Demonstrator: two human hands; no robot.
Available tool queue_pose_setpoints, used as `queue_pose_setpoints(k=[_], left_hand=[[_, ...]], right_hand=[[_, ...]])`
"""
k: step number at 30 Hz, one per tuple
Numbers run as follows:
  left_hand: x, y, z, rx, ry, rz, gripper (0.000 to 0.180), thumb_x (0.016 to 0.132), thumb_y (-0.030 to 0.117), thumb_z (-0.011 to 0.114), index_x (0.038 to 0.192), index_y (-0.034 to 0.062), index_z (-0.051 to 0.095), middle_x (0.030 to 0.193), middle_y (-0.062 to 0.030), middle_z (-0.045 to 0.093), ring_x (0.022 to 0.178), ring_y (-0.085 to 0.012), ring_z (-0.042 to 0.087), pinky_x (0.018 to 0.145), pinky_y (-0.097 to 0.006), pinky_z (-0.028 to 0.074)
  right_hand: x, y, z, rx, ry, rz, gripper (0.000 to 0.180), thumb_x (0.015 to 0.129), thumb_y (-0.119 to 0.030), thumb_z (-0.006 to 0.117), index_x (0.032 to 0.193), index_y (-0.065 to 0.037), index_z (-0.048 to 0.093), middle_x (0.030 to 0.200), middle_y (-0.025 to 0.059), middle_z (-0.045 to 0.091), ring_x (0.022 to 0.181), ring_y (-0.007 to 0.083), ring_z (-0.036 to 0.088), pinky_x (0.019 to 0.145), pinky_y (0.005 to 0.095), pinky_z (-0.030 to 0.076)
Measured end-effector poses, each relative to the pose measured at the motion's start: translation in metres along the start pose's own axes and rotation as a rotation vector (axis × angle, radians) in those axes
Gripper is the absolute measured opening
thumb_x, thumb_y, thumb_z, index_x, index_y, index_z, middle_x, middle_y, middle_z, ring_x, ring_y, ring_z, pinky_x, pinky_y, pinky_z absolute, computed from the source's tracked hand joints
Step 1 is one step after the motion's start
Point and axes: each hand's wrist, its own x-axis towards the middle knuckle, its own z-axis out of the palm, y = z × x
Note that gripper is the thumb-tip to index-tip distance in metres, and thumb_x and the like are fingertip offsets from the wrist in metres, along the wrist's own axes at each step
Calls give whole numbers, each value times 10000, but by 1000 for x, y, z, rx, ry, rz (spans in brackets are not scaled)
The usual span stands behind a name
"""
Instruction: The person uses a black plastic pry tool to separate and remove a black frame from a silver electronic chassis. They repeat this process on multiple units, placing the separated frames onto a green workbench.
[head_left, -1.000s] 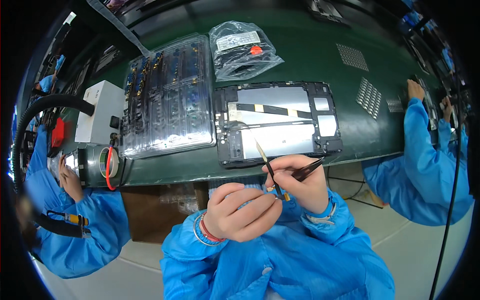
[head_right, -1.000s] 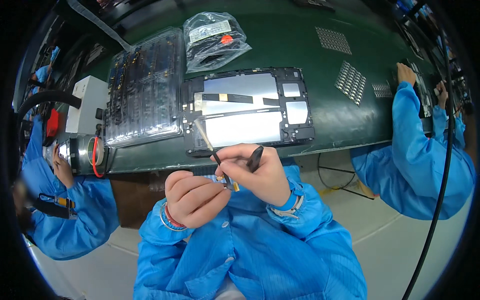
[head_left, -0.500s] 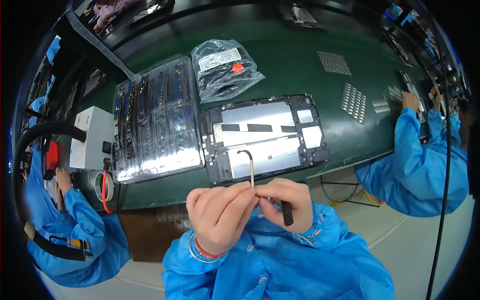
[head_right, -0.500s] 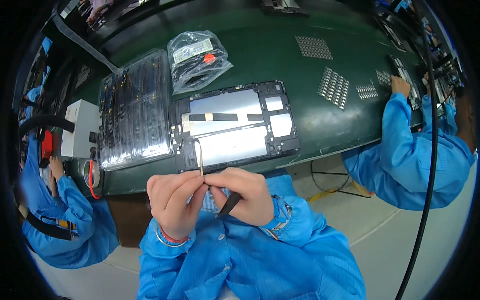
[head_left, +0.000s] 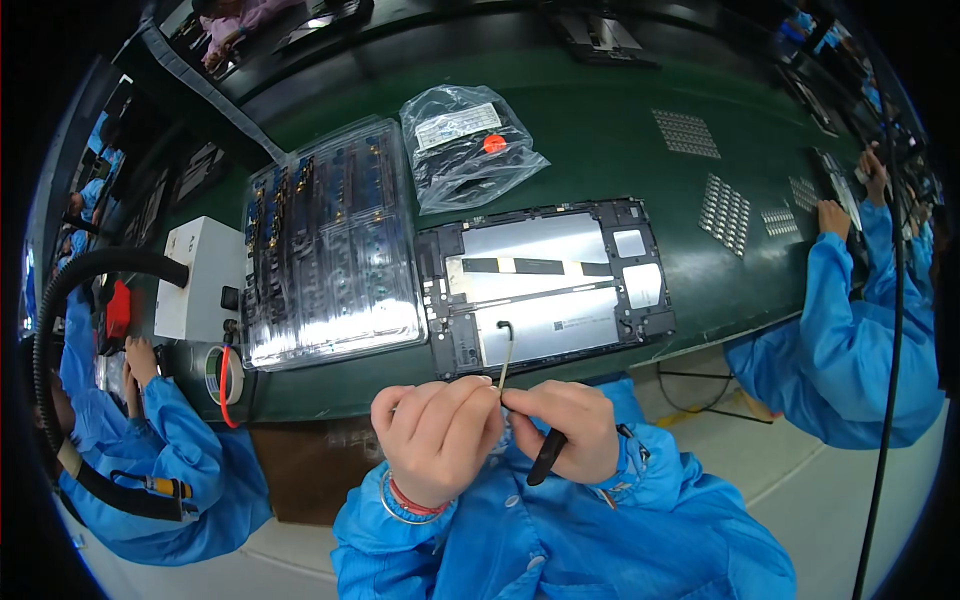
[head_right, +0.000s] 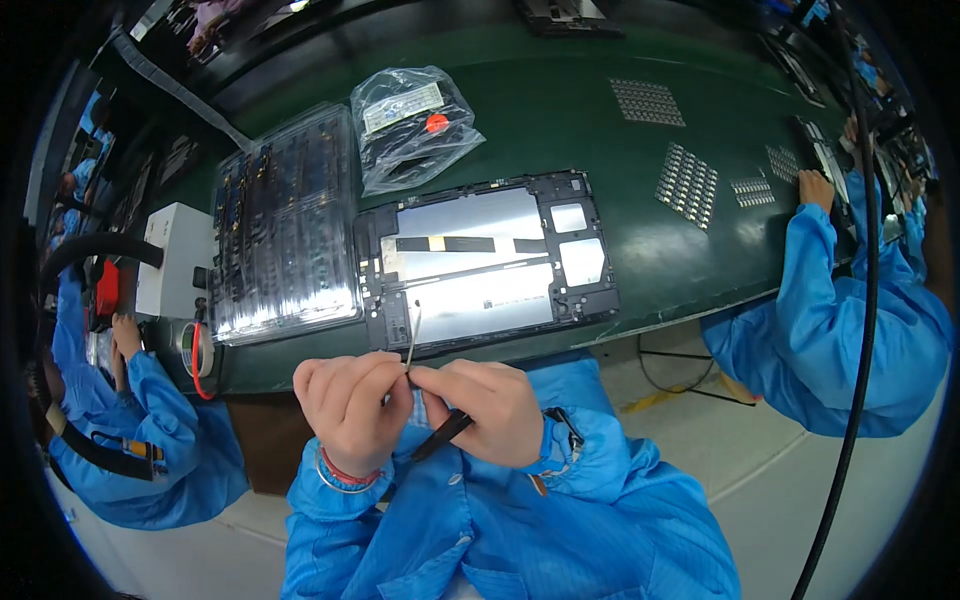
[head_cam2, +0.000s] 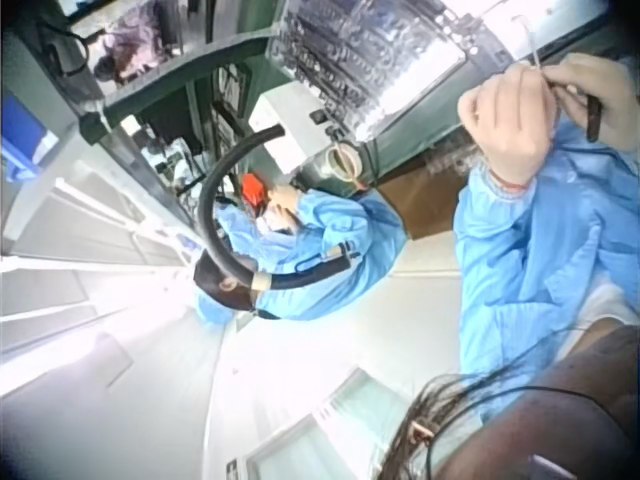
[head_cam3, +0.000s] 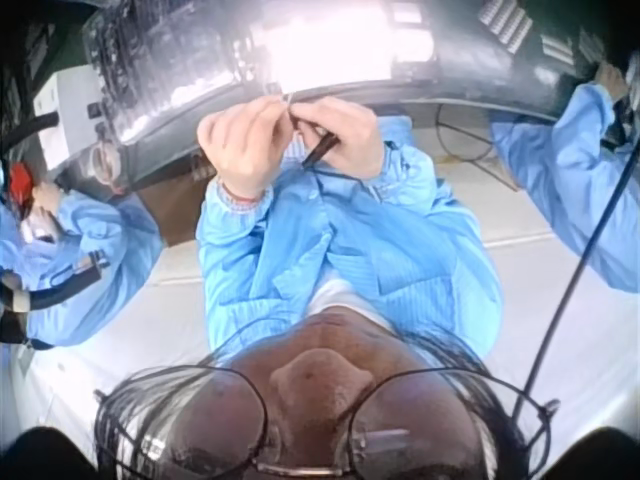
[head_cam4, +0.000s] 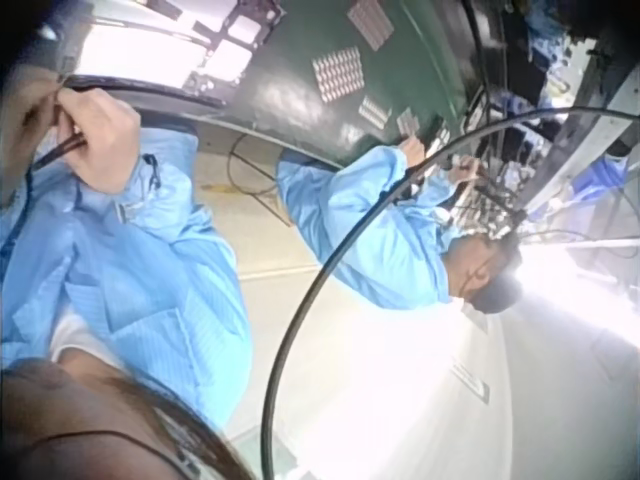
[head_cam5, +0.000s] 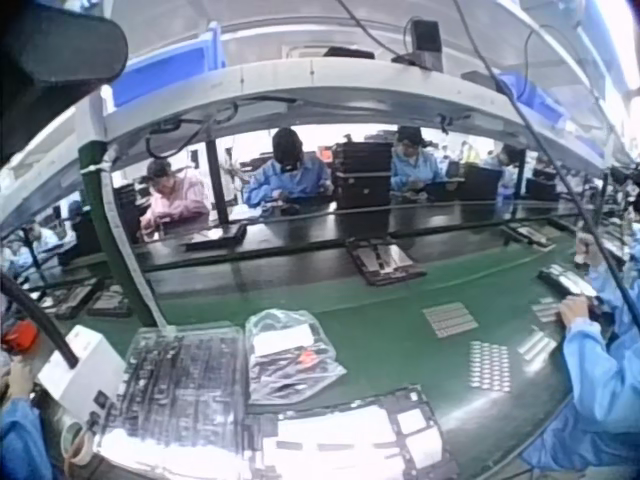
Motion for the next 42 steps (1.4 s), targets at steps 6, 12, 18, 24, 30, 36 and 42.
queue_pose_setpoints(k=[6, 12, 18, 24, 30, 36, 42], left_hand=[[-20, -29, -33, 104, 136, -222, 234, 599, -49, 592, 807, 59, 600, 828, -71, 635, 728, -212, 539, 687, -331, 384], [-119, -81, -86, 533, -34, -836, 102, 792, 20, 570, 886, 3, 605, 855, -118, 619, 779, -268, 567, 709, -341, 443], [-156, -80, -85, 485, -181, -1086, 84, 787, 60, 597, 823, -10, 628, 815, -128, 628, 715, -260, 606, 675, -336, 473], [-70, -26, -46, -397, 142, -874, 275, 798, -27, 538, 1073, -32, 559, 982, -155, 621, 844, -158, 589, 757, -254, 456], [-28, -11, -9, -529, 157, -502, 276, 769, -80, 565, 1044, -57, 568, 882, -162, 625, 739, -169, 617, 603, -223, 488], [-27, -5, -9, -394, 141, -444, 203, 686, -132, 586, 868, -46, 614, 775, -134, 629, 677, -176, 610, 589, -235, 478], [-21, 12, -7, -421, 47, -300, 254, 589, -58, 684, 833, 0, 648, 769, -121, 648, 662, -234, 640, 570, -283, 520]], right_hand=[[0, -2, -9, 177, -118, 98, 312, 644, 37, 640, 950, -23, 630, 641, 82, 562, 541, 214, 558, 480, 304, 425], [6, 1, -10, 232, -167, 248, 288, 658, 56, 621, 938, -14, 635, 643, 96, 556, 530, 191, 536, 480, 281, 408], [12, 6, -3, 276, -205, 288, 266, 673, 35, 638, 931, -30, 647, 683, 90, 592, 538, 159, 544, 474, 261, 410], [11, -2, -3, 388, -290, 350, 230, 685, -10, 669, 913, -36, 657, 752, 95, 646, 598, 169, 612, 510, 242, 463], [6, -5, -10, 368, -297, 342, 215, 699, -29, 665, 914, -23, 652, 775, 105, 654, 658, 195, 644, 557, 264, 499], [5, 0, -15, 410, -236, 292, 238, 695, -26, 661, 932, -16, 644, 808, 115, 644, 699, 237, 638, 598, 295, 504], [8, 3, -8, 364, -158, 133, 255, 658, -51, 706, 903, -12, 644, 808, 132, 630, 705, 272, 627, 604, 310, 499]])
